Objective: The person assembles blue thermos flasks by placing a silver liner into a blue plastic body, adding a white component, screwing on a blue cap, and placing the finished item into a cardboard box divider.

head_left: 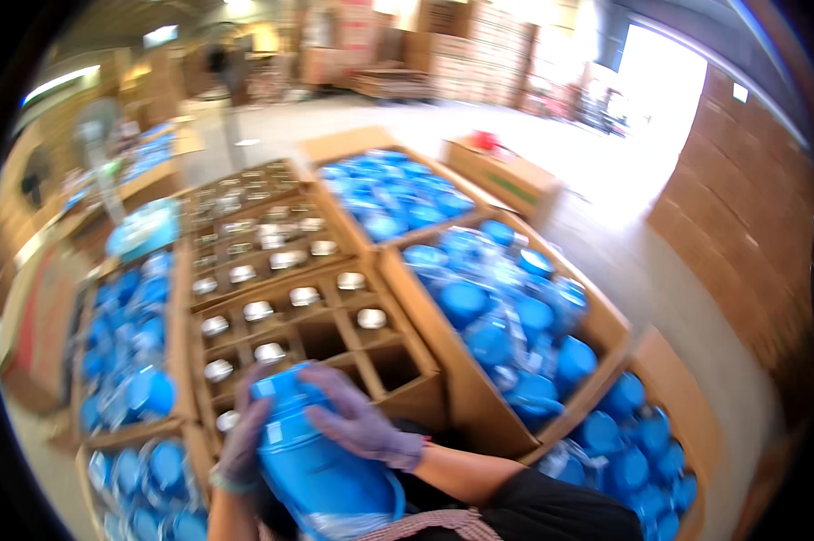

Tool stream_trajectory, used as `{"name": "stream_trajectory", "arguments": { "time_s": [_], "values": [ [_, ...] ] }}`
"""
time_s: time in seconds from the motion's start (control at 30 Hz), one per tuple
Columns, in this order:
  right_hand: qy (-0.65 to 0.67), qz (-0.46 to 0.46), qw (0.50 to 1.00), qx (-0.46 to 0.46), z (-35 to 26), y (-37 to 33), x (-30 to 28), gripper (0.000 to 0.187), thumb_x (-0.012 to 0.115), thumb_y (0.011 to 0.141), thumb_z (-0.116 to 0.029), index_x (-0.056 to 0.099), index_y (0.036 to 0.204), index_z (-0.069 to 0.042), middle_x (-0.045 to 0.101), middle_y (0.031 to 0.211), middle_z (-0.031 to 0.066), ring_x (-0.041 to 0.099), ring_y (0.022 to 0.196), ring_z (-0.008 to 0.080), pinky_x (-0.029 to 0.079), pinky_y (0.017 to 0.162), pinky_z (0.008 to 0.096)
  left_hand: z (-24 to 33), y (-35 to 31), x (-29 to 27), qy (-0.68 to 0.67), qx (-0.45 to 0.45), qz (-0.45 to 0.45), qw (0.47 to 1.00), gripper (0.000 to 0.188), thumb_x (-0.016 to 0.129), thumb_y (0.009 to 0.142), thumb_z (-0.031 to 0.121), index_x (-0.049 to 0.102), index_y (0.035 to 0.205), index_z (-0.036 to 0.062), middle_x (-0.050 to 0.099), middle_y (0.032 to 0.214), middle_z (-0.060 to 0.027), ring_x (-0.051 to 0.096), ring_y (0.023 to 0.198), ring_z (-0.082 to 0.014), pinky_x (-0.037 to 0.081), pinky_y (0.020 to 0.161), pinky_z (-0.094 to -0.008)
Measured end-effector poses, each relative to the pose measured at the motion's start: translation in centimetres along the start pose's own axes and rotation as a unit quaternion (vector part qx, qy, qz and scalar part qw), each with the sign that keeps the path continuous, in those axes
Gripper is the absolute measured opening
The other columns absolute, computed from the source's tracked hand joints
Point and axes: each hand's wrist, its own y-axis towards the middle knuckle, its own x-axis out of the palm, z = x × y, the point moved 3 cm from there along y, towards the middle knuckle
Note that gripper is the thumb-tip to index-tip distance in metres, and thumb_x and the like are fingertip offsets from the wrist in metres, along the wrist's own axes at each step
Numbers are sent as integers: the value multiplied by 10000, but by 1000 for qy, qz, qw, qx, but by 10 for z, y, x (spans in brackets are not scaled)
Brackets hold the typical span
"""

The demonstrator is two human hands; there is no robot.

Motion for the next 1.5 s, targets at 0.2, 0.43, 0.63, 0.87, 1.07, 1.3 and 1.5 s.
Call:
{"name": "stream_trajectory", "arguments": {
  "time_s": [0.2, 0.43, 0.63, 0.87, 1.07, 1.3, 1.5],
  "values": [
    [187, 111, 971, 103, 37, 16, -112, 488, 517, 1093, -323, 504, 1483, -30, 588, 1412, 115, 548, 1319, 185, 383, 1153, 348, -10, 41, -140, 17, 109, -43, 993, 613, 448, 1102, 380, 334, 1579, 12, 442, 1563, -160, 447, 1428, -218, 381, 1180, -360],
    [257, -9, 959, 120, 55, 22, -26, 692, 575, 1055, -431, 350, 1609, -83, 460, 1552, 140, 424, 1432, 223, 318, 1207, 381, -10, 20, 3, 62, 72, -46, 994, 747, 482, 1060, 495, 268, 1617, 46, 450, 1557, -195, 479, 1408, -270, 415, 1163, -409],
    [272, -56, 945, 170, 29, 21, -25, 785, 608, 1039, -427, 248, 1645, -80, 448, 1557, 136, 425, 1421, 231, 307, 1209, 371, -10, 12, 9, 54, 36, -10, 998, 875, 554, 999, 599, 279, 1611, 39, 490, 1516, -205, 536, 1351, -300, 437, 1143, -415],
    [-169, 13, 980, -102, -28, -8, -28, 604, 645, 972, -252, 482, 1505, -20, 472, 1528, 237, 477, 1412, 385, 347, 1190, 428, -53, 5, -54, -74, 3, -10, 997, 752, 420, 1060, 617, 457, 1487, 0, 555, 1459, -173, 569, 1303, -263, 470, 1106, -409],
    [-119, -119, 973, 158, 52, -40, -60, 568, 581, 1008, -242, 463, 1512, -7, 446, 1564, 260, 421, 1462, 431, 343, 1208, 462, -47, -54, -21, 145, 245, 80, 955, 447, 501, 1074, 308, 546, 1401, 6, 615, 1254, -124, 663, 1038, -247, 567, 891, -349],
    [-209, -102, 955, -181, -47, -13, -27, 564, 456, 1090, -332, 424, 1533, 16, 521, 1504, 257, 450, 1454, 375, 344, 1207, 419, -15, -50, -7, 149, 186, 113, 965, 663, 456, 1060, 508, 505, 1459, -19, 532, 1454, -210, 624, 1233, -330, 507, 1045, -457],
    [-180, -29, 983, 37, -9, -14, -45, 625, 464, 1069, -358, 397, 1540, 47, 464, 1559, 241, 464, 1442, 348, 362, 1188, 393, -46, -67, -15, 112, 95, 128, 981, 670, 418, 1088, 529, 393, 1559, 53, 553, 1433, -179, 598, 1251, -305, 472, 1094, -449]
  ]
}}
